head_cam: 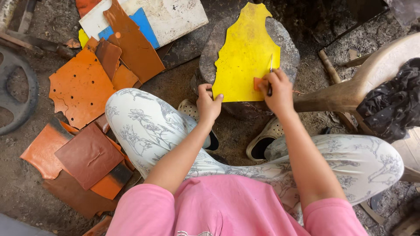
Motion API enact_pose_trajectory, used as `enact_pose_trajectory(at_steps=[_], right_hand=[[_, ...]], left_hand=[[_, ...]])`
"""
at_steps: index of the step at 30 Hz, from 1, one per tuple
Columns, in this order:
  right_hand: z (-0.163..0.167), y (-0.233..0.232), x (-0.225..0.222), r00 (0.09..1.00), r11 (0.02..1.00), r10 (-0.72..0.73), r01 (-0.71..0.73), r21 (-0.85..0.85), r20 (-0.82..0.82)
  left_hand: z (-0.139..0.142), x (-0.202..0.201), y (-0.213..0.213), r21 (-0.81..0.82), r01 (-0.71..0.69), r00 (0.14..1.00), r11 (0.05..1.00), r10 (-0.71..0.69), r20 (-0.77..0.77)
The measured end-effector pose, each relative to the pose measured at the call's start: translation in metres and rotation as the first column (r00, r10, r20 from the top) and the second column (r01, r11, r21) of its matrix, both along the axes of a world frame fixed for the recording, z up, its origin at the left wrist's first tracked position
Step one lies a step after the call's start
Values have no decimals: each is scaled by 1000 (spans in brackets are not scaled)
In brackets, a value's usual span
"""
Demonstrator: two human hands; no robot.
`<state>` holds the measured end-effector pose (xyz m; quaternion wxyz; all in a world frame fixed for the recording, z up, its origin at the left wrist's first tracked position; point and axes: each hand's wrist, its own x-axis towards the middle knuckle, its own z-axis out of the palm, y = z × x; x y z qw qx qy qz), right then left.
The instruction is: The person sits on the ground and uses a knife to cut a small orange leather piece placed on a yellow leather sheet. The person repeatedly positions the orange piece and trims its edges with the knife.
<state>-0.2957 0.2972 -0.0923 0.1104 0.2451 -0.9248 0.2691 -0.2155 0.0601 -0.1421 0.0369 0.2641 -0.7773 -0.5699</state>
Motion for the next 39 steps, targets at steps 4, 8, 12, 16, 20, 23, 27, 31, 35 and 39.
enact_pose_trajectory(at_steps=[4, 8, 12, 16, 20, 23, 27, 31, 35, 39], right_hand=[[6, 20, -14, 992, 995, 94, -92, -26, 78], [3, 20, -5, 987, 996, 94, -93, -18, 127], [-6, 21, -2, 992, 989, -26, 44, -139, 125], [-3, 41, -19, 918, 917, -207, 302, -261, 337], [7, 47, -31, 913, 744, -25, 288, -603, 406], [13, 31, -34, 903, 753, -5, 286, -593, 430], [19, 10, -32, 940, 823, 37, 164, -544, 339], [23, -1, -35, 922, 785, 87, 169, -596, 376], [18, -13, -38, 922, 740, 107, 176, -649, 372], [12, -22, -34, 924, 779, 102, 155, -607, 368]], left_hand=[[-1, 2, -9, 17, -27, 999, 999, 28, -22], [3, 9, -23, 55, 10, 1000, 998, -9, -17], [9, 15, -32, 94, 47, 999, 994, -49, 20], [16, 18, -36, 76, 27, 999, 997, -30, 28], [23, 20, -39, 71, 44, 997, 996, -48, 52], [30, 19, -39, -231, 3, 988, 973, -39, -149], [42, 7, -39, -620, -151, 894, 770, -161, -418], [55, -17, -43, -135, -23, 962, 991, -15, -274], [62, -39, -43, -87, -16, 989, 996, 3, -145], [62, -48, -28, -463, 94, 896, 882, -278, -347]])
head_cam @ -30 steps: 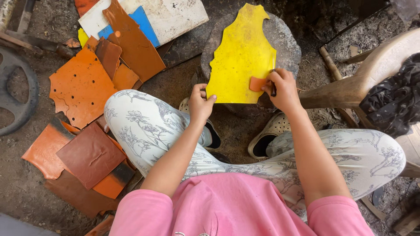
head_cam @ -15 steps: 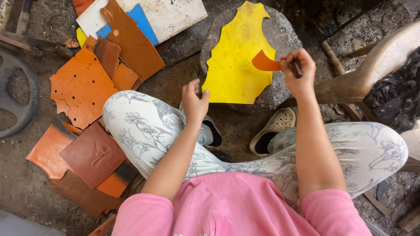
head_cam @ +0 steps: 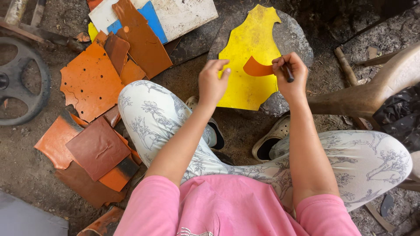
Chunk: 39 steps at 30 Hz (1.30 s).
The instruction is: The person sits on the ground and uses a knife to cut a small orange leather piece placed on a yellow leather sheet. The person repeatedly positions the orange piece and trims its edges with the knife.
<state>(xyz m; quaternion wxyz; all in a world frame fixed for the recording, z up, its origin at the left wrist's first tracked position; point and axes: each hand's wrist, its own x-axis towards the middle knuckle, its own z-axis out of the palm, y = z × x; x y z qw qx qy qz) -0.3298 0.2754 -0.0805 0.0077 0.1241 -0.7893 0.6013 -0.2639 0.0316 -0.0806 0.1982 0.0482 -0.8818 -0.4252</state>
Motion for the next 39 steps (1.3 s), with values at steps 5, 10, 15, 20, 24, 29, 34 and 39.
enact_pose_trajectory(at_steps=[5, 10, 15, 20, 24, 29, 34, 39], right_hand=[[0, 5, 4, 997, 999, 29, -27, -38, 77], [0, 14, 8, 998, 999, -39, 40, -13, 43], [-5, 18, 13, 990, 991, -81, 92, -93, 113], [1, 17, 20, 993, 996, -86, 85, 10, 76], [23, 14, 29, 998, 997, -23, 26, 75, -52], [43, 2, 34, 985, 980, 49, -15, 197, -166], [26, -4, 34, 982, 985, -137, 149, 84, -129], [9, -2, 37, 967, 956, -84, 146, -253, 241]], left_hand=[[-4, -10, 26, 276, 189, 966, 942, -229, 119], [-4, -15, 43, 388, 143, 928, 911, -259, 268], [3, -7, 48, 167, 217, 975, 962, -223, 20], [22, -1, 48, -45, 225, 965, 973, -229, -130], [47, -12, 40, -233, 294, 909, 927, -347, -232], [72, -32, 41, -405, 467, 802, 786, -569, -180], [71, -32, 46, -109, 406, 867, 907, -420, -268], [46, -16, 29, 44, 267, 961, 963, -263, -88]])
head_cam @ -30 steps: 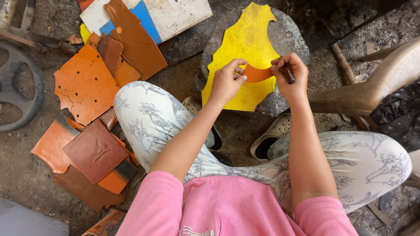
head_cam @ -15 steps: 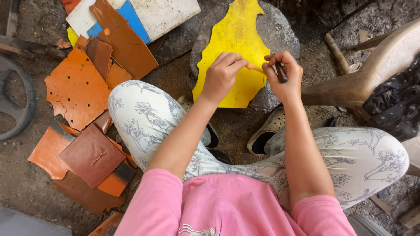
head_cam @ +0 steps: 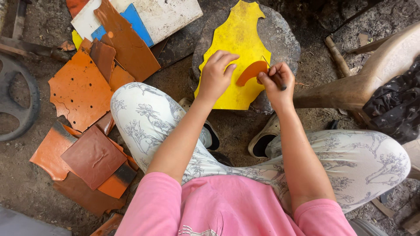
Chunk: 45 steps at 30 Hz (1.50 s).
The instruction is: The person sits on the ground and uses a knife to cut a small orange leather piece placed on a yellow leather sheet. The person repeatedly positions the orange piece and trims its edges with the knife.
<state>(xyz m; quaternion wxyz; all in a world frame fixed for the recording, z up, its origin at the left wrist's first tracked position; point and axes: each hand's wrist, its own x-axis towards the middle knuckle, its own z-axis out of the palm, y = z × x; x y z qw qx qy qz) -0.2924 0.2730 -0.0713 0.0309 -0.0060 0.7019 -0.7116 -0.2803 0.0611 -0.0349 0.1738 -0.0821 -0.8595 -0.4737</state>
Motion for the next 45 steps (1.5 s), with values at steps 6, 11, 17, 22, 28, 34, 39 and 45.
enact_pose_trajectory(at_steps=[6, 11, 17, 22, 28, 34, 39, 45], right_hand=[[18, 23, 9, 797, 610, 251, 310, 729, -549], [18, 45, 4, 828, 651, 199, 289, 702, -525], [-15, 36, 3, 924, 792, 192, 54, 609, -331], [-20, 35, 2, 917, 787, 201, 58, 614, -344], [-20, 29, 3, 907, 785, 230, 42, 618, -353], [-26, 32, -2, 948, 850, 175, -8, 527, -267], [-25, 45, -9, 972, 910, 77, 21, 413, -221], [-21, 36, -2, 955, 863, 145, 6, 504, -260]], left_hand=[[-33, 2, -14, -63, -52, 995, 997, 57, 84], [-50, 2, -7, -173, 36, 991, 984, -12, 136], [-62, 13, 8, -321, 139, 987, 937, -104, 124], [-66, 19, 13, -366, 138, 987, 920, -98, 127], [-68, 21, 10, -338, 141, 985, 930, -97, 145], [-65, 21, 8, -315, 148, 981, 937, -99, 168], [-60, 17, -2, -247, 109, 984, 963, -69, 167], [-55, 11, -19, -195, -60, 988, 979, 87, 130]])
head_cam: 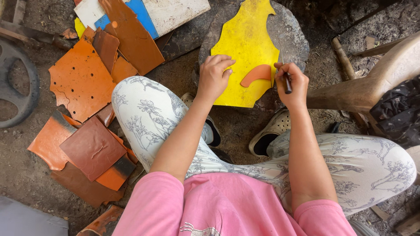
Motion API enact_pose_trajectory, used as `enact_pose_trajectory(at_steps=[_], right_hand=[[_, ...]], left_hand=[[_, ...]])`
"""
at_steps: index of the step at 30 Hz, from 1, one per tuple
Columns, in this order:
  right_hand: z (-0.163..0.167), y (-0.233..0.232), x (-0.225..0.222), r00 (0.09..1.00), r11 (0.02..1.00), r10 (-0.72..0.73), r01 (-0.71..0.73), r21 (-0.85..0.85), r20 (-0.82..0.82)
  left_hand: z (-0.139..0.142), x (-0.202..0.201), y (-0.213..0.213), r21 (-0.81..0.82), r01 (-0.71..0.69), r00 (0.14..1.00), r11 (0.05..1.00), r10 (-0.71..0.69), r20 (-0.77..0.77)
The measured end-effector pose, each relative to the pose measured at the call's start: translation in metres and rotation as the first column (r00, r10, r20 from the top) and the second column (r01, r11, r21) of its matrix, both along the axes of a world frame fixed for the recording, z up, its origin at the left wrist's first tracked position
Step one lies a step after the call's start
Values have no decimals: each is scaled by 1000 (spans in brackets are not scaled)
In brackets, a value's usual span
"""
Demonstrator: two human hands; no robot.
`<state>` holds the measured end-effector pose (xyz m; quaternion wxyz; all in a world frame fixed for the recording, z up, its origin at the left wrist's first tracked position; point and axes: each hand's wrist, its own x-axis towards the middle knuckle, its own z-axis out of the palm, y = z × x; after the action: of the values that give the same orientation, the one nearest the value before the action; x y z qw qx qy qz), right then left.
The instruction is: The person sits on the ground and uses a knife to cut a small orange leather piece placed on a yellow leather sheet. The person repeatedly positions the orange piece and trims its edges with the knife.
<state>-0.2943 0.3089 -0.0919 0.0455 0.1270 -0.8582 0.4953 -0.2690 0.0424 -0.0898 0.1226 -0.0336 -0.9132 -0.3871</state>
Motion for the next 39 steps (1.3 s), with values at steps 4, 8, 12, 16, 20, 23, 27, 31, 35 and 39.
enact_pose_trajectory(at_steps=[4, 8, 12, 16, 20, 23, 27, 31, 35, 39], right_hand=[[4, -12, 3, 996, 998, 38, -34, 56, -82], [7, -17, 4, 990, 991, 58, -41, 127, -131], [7, -17, 5, 988, 987, 68, -47, 152, -138], [6, -17, 6, 987, 984, 80, -56, 169, -138], [5, -16, 5, 988, 985, 84, -63, 163, -127], [4, -15, 5, 990, 986, 81, -63, 153, -119], [-1, -15, 5, 989, 986, 80, -61, 156, -121], [-7, -9, 0, 995, 997, 65, -61, 51, -69], [-6, 8, -14, 985, 933, -104, 145, -330, 139], [-2, 19, -18, 982, 882, -134, 178, -437, 130]], left_hand=[[0, 3, 0, -18, 17, 999, 1000, -16, 49], [-3, 7, 8, -108, 57, 997, 992, -50, 63], [-5, 11, 17, -126, 81, 993, 989, -69, 100], [-7, 13, 23, -165, 106, 989, 981, -88, 116], [-7, 14, 26, -194, 116, 988, 974, -93, 126], [-6, 15, 26, -182, 118, 987, 976, -96, 128], [-3, 15, 25, -179, 119, 987, 977, -97, 125], [3, 13, 20, -160, 109, 990, 981, -91, 112], [9, 4, 13, -128, 93, 995, 987, -90, 30], [13, -7, 10, -99, 173, 984, 980, -177, -32]])
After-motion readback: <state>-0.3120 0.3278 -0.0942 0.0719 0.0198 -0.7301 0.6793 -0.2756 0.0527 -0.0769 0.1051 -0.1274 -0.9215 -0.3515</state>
